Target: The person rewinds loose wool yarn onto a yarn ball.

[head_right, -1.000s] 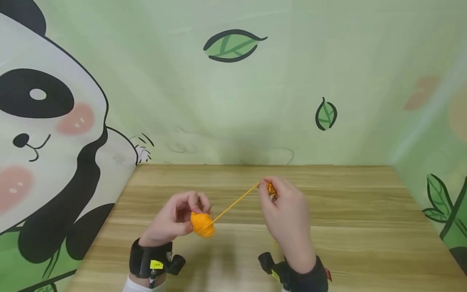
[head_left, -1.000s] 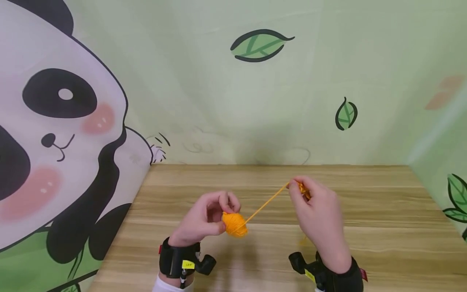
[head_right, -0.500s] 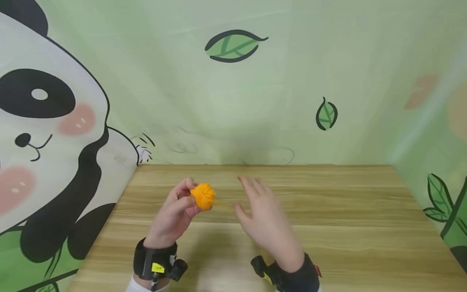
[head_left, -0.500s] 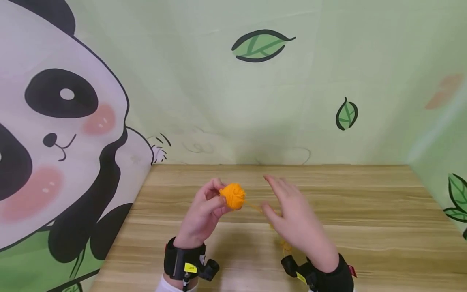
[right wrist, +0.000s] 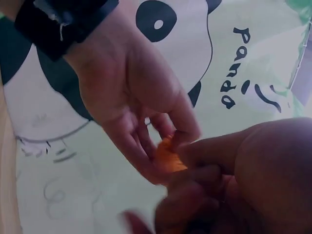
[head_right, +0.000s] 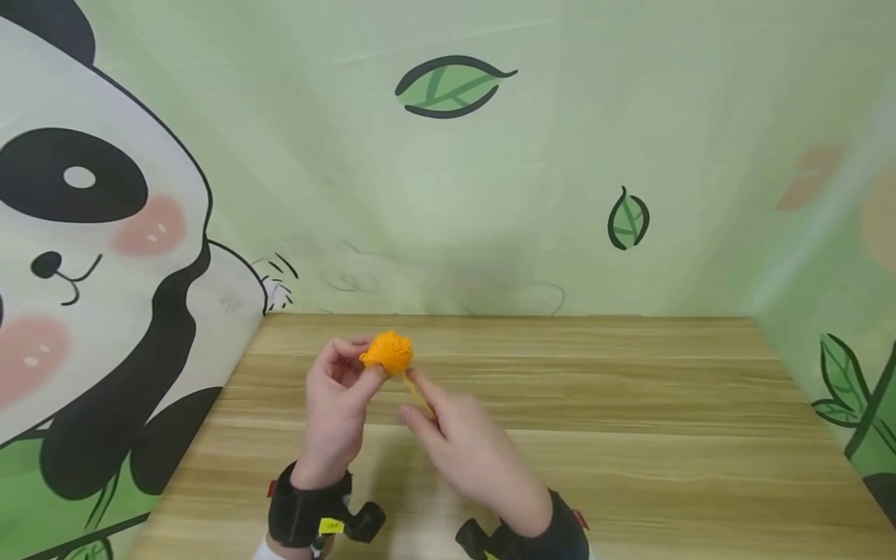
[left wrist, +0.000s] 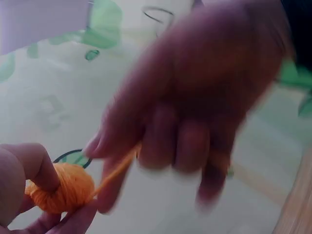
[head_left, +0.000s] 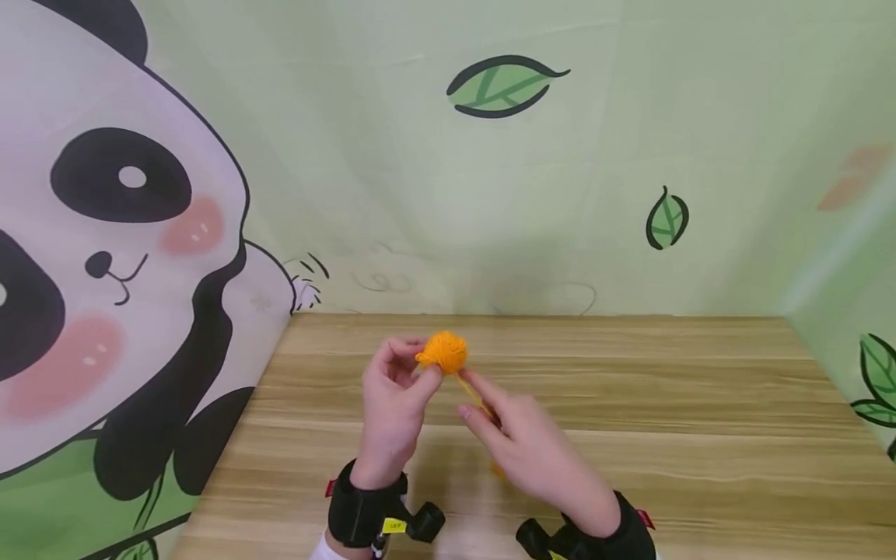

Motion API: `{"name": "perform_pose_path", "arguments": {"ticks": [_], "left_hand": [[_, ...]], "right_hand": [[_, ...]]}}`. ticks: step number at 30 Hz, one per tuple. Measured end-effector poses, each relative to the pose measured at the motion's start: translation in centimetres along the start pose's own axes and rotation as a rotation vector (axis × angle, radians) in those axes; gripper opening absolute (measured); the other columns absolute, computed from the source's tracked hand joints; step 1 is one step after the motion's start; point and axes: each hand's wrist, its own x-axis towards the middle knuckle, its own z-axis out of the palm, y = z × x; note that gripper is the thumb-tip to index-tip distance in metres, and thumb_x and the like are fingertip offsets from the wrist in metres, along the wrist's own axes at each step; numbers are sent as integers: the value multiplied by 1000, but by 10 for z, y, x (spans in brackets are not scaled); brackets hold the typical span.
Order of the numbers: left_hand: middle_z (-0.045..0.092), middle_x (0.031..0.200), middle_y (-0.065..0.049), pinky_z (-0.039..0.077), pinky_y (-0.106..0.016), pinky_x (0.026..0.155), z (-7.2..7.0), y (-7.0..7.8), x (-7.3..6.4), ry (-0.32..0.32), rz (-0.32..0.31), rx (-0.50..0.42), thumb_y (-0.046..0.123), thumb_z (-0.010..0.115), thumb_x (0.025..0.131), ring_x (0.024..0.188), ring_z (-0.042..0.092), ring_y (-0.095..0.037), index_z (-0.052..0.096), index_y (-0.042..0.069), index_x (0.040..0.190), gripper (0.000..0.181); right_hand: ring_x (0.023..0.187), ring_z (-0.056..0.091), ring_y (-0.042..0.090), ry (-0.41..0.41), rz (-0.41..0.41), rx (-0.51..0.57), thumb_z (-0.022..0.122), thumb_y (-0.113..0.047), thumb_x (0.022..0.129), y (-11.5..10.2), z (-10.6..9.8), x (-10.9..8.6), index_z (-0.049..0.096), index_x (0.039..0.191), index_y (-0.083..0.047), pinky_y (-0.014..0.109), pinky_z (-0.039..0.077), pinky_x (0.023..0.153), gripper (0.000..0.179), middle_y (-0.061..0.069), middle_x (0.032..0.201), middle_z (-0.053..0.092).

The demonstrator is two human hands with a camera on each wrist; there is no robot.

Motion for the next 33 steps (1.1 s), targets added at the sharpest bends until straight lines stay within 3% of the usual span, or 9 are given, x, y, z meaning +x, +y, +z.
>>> {"name": "perform_pose_path", "arguments": {"ticks": [2,5,9,12,16,21,26,30,33], "left_hand": [[57,106,-16,58,-34,82,-3,-3,2,-3,67,134,-13,66,79,94,61,-29,53,-2,92,21],[58,103,-12,59,-34,79,-8,-3,4,-151,87,254,-13,67,76,90,62,-24,56,2,90,24],[57,106,-16,60,-36,79,-11,1,1,-447,-23,144,-14,64,76,89,61,-29,56,4,96,28],[53,111,-20,59,-33,80,-6,5,-1,-535,-130,11,-14,59,80,91,59,-33,53,1,106,31],[50,122,-20,57,-26,82,3,7,-5,-542,-216,-84,-10,53,88,97,58,-29,50,-3,123,36],[53,129,-19,56,-27,85,10,9,-10,-522,-275,-140,4,60,97,100,59,-25,52,-2,135,40],[52,136,-16,55,-30,89,13,11,-13,-457,-293,-118,8,67,93,107,59,-31,55,8,140,48],[57,133,-15,56,-31,88,17,10,-14,-370,-301,-54,9,68,92,107,61,-31,56,7,139,48],[59,129,-15,56,-31,88,20,9,-14,-359,-308,-40,9,67,93,106,62,-31,59,7,135,43]], "right_hand": [[48,40,4,88,-30,-74,55,-33,102,-1,-2,-1,67,125,-15,21,35,44,31,-13,65,53],[51,40,4,240,-94,-140,61,-28,99,-2,-8,-1,74,104,-17,22,35,44,17,-13,68,53],[53,39,6,387,-138,-134,66,-25,96,0,-13,-1,72,101,-17,23,35,43,11,-10,78,57],[48,35,5,461,-149,-122,68,-23,94,2,-13,1,71,101,-17,22,34,40,9,-8,90,64],[42,29,5,526,-148,-132,68,-20,94,4,-10,3,70,102,-15,21,32,36,9,-5,92,69],[43,31,4,560,-124,-182,68,-21,94,4,-8,5,69,102,-15,21,34,36,10,-4,92,71],[45,33,5,602,-144,-220,69,-20,93,5,-7,5,70,101,-12,22,34,37,12,-1,93,71],[50,37,8,643,-155,-222,71,-19,92,7,-6,5,70,100,-9,25,37,39,12,1,93,68],[52,38,9,656,-149,-229,71,-19,92,8,-6,6,70,100,-9,27,39,41,13,1,94,67]]}}
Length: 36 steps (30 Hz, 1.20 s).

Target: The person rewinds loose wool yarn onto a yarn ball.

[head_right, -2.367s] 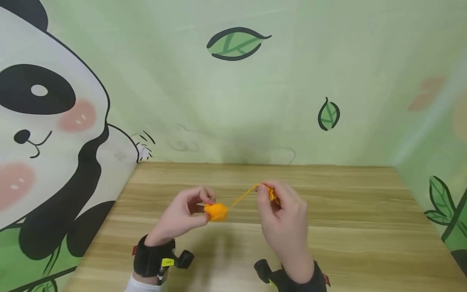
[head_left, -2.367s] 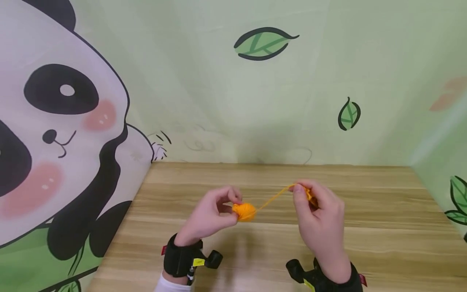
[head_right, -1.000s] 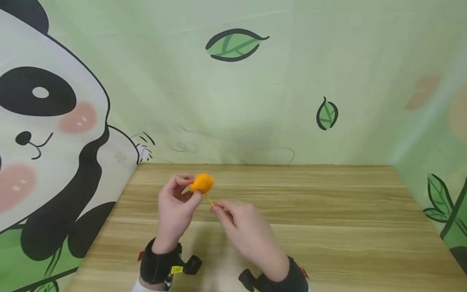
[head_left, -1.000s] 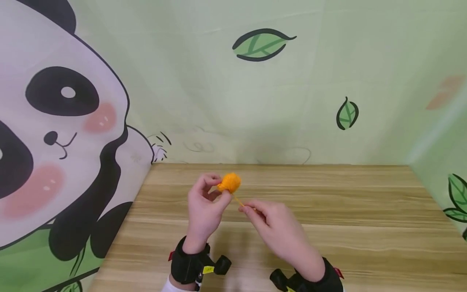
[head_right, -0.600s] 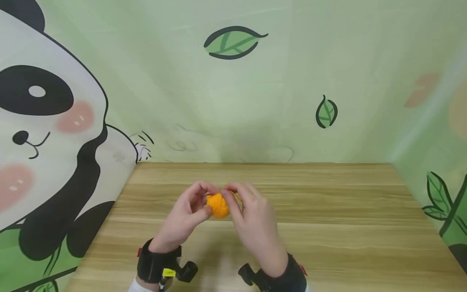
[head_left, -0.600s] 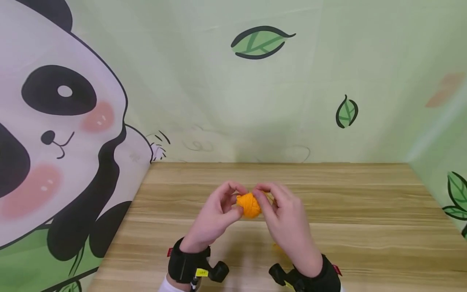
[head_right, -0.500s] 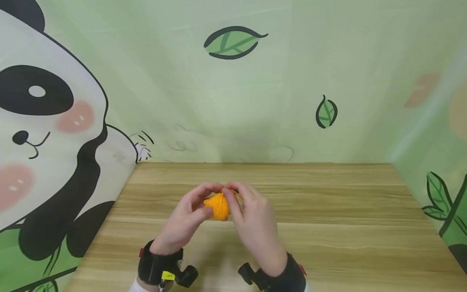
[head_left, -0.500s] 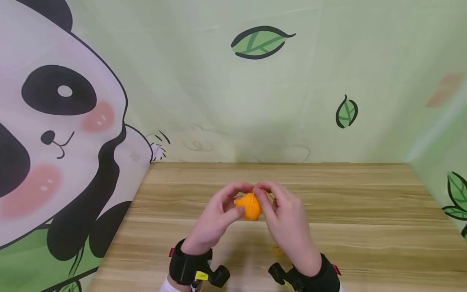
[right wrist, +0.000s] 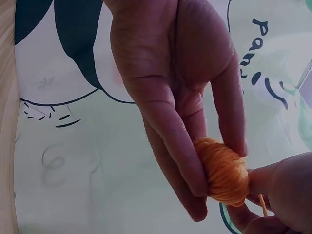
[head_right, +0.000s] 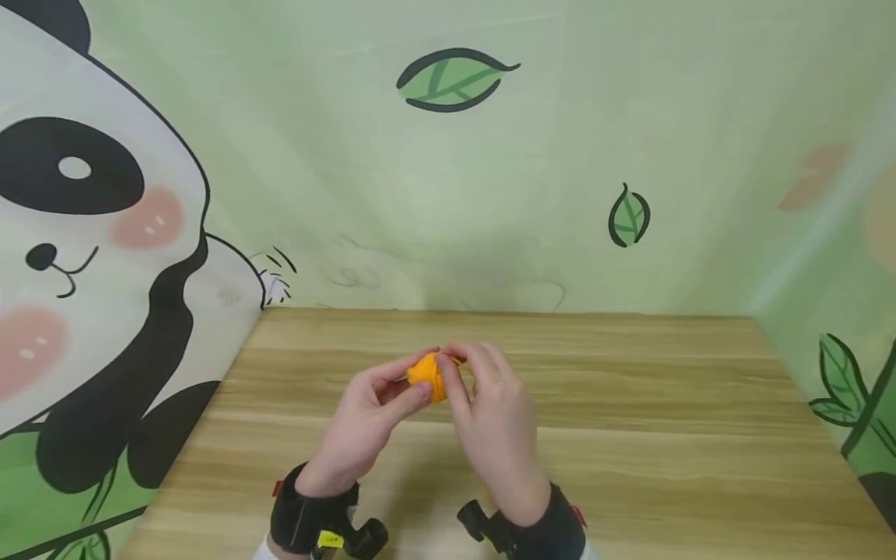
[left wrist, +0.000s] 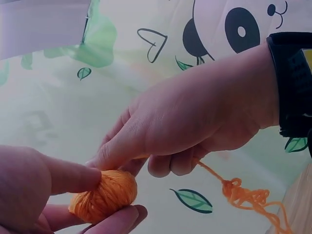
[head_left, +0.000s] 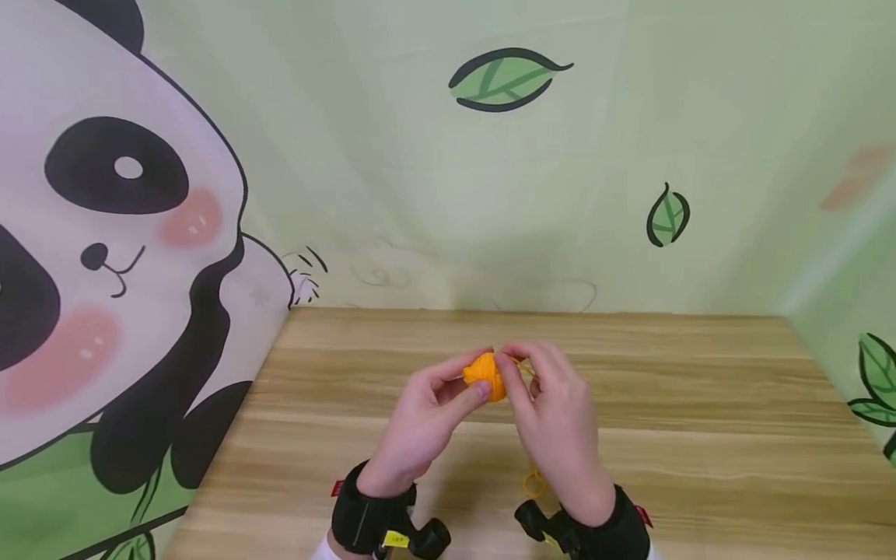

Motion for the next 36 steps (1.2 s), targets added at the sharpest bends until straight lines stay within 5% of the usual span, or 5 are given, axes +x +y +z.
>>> {"name": "perform_pose_path", "arguments": {"ticks": [6,13,22,27,36], "left_hand": [[61,122,-14,58,-33,83,-1,0,1,-10,27,40,7,76,86,98,63,-32,68,12,124,39],[68,116,-13,59,-32,81,-6,2,-3,-106,7,66,4,76,85,92,66,-32,68,8,121,37],[61,118,-20,58,-32,83,-12,4,0,84,6,-88,2,72,87,101,63,-33,55,-3,123,40],[63,110,-17,56,-24,70,-8,-4,3,189,17,-127,7,73,89,88,61,-25,54,-3,121,38],[60,115,-19,57,-33,87,-5,-5,6,160,-10,-300,9,61,98,100,63,-30,49,-6,118,28]], "right_hand": [[51,38,9,-44,-4,1,70,-23,93,-1,0,2,71,100,-11,26,38,41,13,-3,93,68],[51,40,7,-93,27,63,73,-18,90,3,-11,-1,73,96,-17,23,37,41,7,-10,90,68],[47,42,4,-254,125,-63,68,-22,94,2,-2,1,73,106,-18,23,42,40,14,-7,88,69],[44,38,4,-367,107,-120,68,-22,94,0,1,-3,74,104,-18,22,34,38,12,-12,63,56],[39,33,4,-521,130,-131,58,-23,100,-3,0,-5,72,111,-18,21,27,39,18,-11,53,39]]}}
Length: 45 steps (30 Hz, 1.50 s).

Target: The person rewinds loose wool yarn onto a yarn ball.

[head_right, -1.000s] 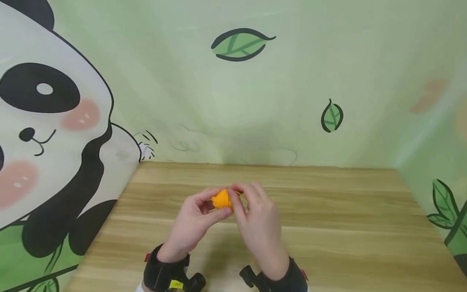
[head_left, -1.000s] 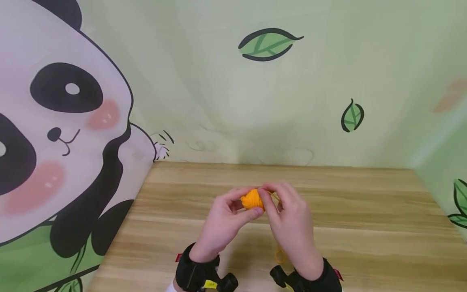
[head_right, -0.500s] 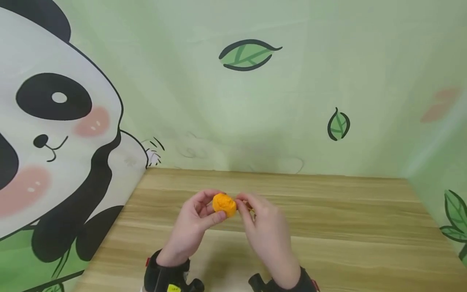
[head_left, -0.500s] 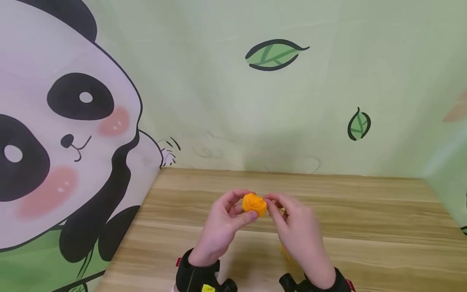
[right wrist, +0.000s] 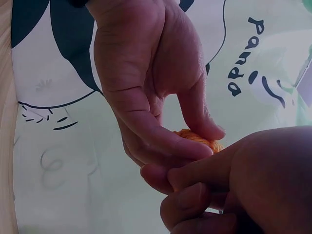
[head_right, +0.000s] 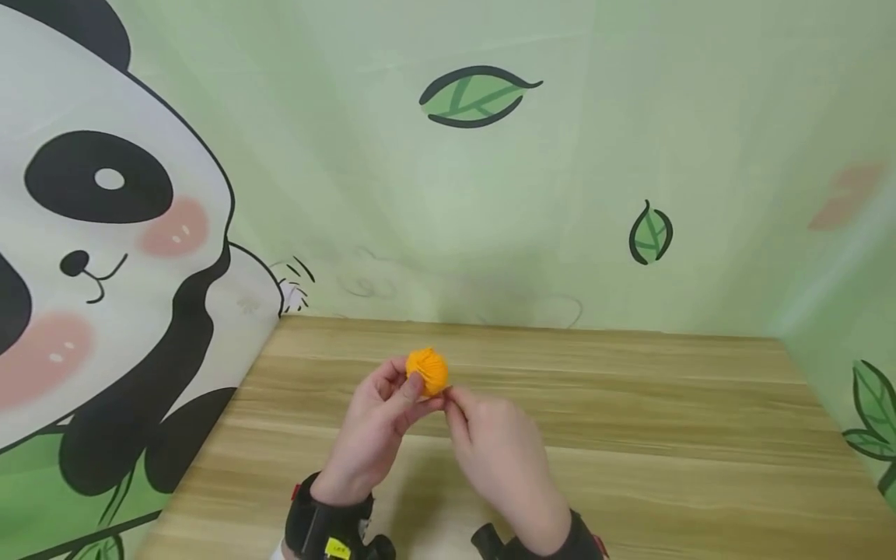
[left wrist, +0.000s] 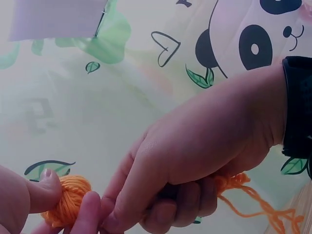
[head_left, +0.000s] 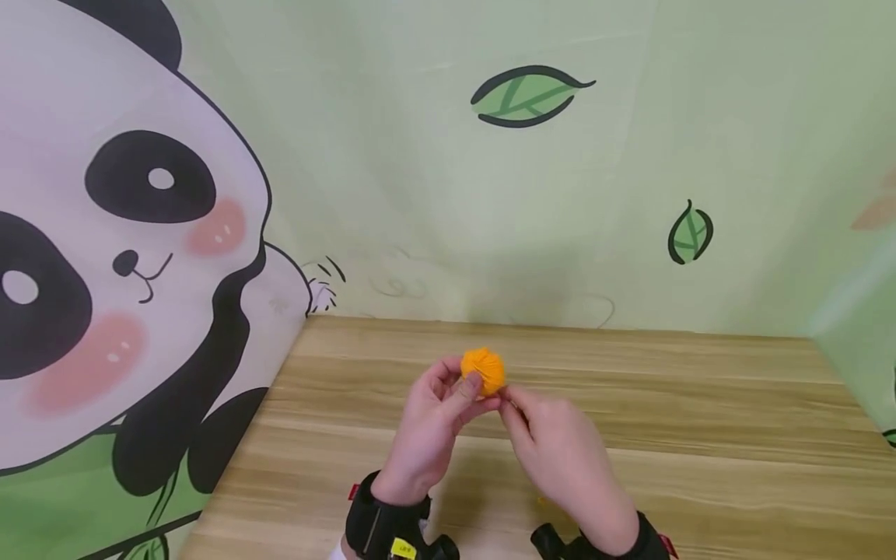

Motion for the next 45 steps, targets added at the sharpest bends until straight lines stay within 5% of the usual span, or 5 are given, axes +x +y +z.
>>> {"name": "perform_pose_path", "arguments": {"ticks": [11,19,30,38,45], "left_hand": [[64,110,-20,59,-33,82,0,-1,-1,65,26,12,13,70,92,93,66,-32,53,-5,113,32],[62,96,-8,48,-22,61,-3,-13,5,212,235,458,20,79,85,73,54,-20,61,7,109,33],[68,99,2,57,-39,78,-16,-2,6,-178,165,791,6,78,83,86,62,-16,65,13,103,24],[66,103,-14,60,-31,76,-19,12,2,-351,51,476,-2,69,89,83,66,-26,59,0,111,24],[63,112,-17,58,-37,84,-18,10,3,-209,59,147,6,68,92,97,62,-29,53,-6,120,34]], "right_hand": [[39,33,4,-41,30,-8,57,-27,101,0,-2,-6,68,94,-26,21,26,40,12,-12,51,37],[48,40,1,-35,-10,40,62,-32,98,-5,-10,-15,71,97,-34,23,36,43,10,-21,62,51],[63,51,7,191,-50,25,67,-23,95,8,-20,-8,72,97,-14,25,52,53,11,-1,96,69],[70,51,10,172,-110,52,62,-21,99,13,-12,3,68,102,-15,28,53,59,9,-4,96,62],[77,56,12,60,-57,11,56,-25,102,15,-3,8,69,108,-17,33,55,66,17,-2,101,64]]}}
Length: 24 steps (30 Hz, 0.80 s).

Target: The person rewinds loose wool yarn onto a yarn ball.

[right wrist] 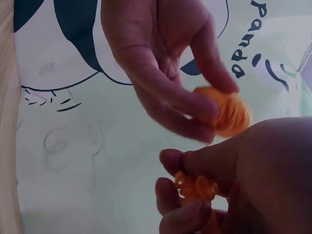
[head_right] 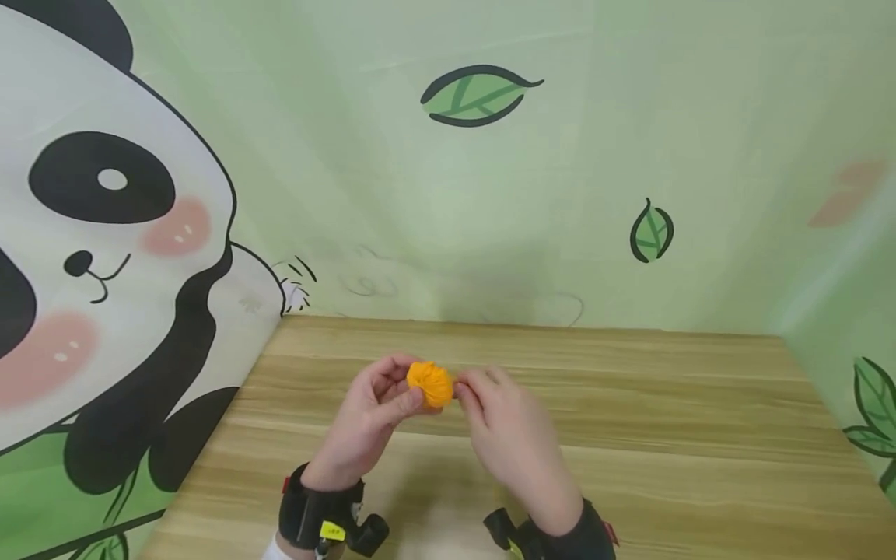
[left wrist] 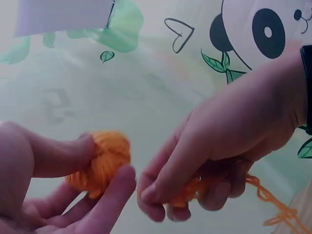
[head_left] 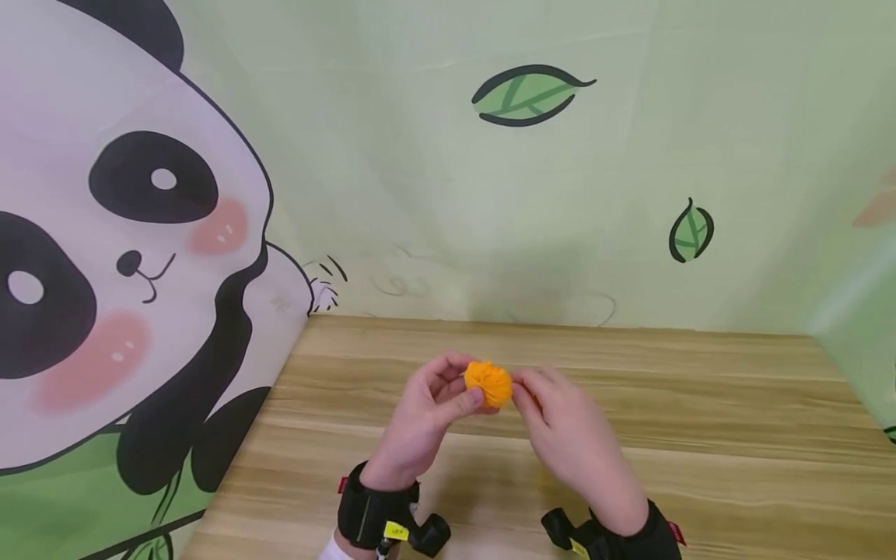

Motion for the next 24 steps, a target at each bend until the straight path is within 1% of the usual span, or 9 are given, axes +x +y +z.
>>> {"name": "perform_pose_path", "arguments": {"ticks": [3,5,8,11,15,18,21,23,24], "left_hand": [[61,117,-18,55,-40,90,0,-2,2,102,-1,-81,8,68,93,104,61,-31,52,-4,123,36],[60,118,-19,54,-42,91,0,-3,4,171,8,-115,7,67,93,106,60,-32,52,-4,122,34],[59,116,-19,56,-40,89,-3,-4,6,270,48,-115,8,67,93,104,60,-33,51,-5,120,34],[58,114,-19,57,-37,86,-7,-6,9,370,99,-60,11,71,91,101,61,-32,51,-4,119,38],[55,115,-20,57,-40,87,-13,-11,13,456,161,48,16,75,88,102,59,-34,49,-1,118,42],[56,114,-19,58,-39,86,-20,-19,17,491,189,157,16,76,87,101,58,-34,51,0,116,42],[60,112,-14,59,-34,80,-27,-26,21,504,190,328,16,77,86,98,59,-29,55,3,115,39],[63,110,-10,60,-32,76,-31,-30,22,483,183,478,17,79,85,96,61,-23,59,5,113,37],[64,110,-7,60,-31,74,-33,-31,22,458,176,549,16,79,84,96,61,-21,60,7,112,35]], "right_hand": [[73,55,11,-71,17,-6,55,-28,102,-2,5,0,69,105,-20,32,52,63,16,-6,95,62],[70,54,10,-106,26,-6,55,-29,102,-4,7,0,69,100,-22,31,50,61,15,-8,91,62],[69,54,8,-156,42,-13,57,-29,100,-7,8,-1,70,96,-22,30,49,59,16,-9,88,63],[69,54,6,-194,35,-29,59,-29,98,-10,7,-2,73,96,-22,28,49,59,15,-10,87,64],[67,53,4,-224,-1,-46,61,-29,95,-15,5,-4,73,92,-26,25,47,58,13,-15,85,64],[63,51,3,-247,-19,-55,61,-29,95,-18,3,-7,71,88,-29,23,46,54,12,-18,81,60],[58,48,2,-253,-35,-58,61,-29,94,-21,1,-9,70,87,-30,22,43,48,12,-19,77,56],[58,48,1,-232,-46,-41,62,-28,93,-22,-1,-10,71,87,-30,22,43,48,11,-20,79,58],[59,49,0,-215,-49,-27,63,-27,93,-22,-2,-11,71,87,-31,22,43,49,11,-20,80,59]]}}
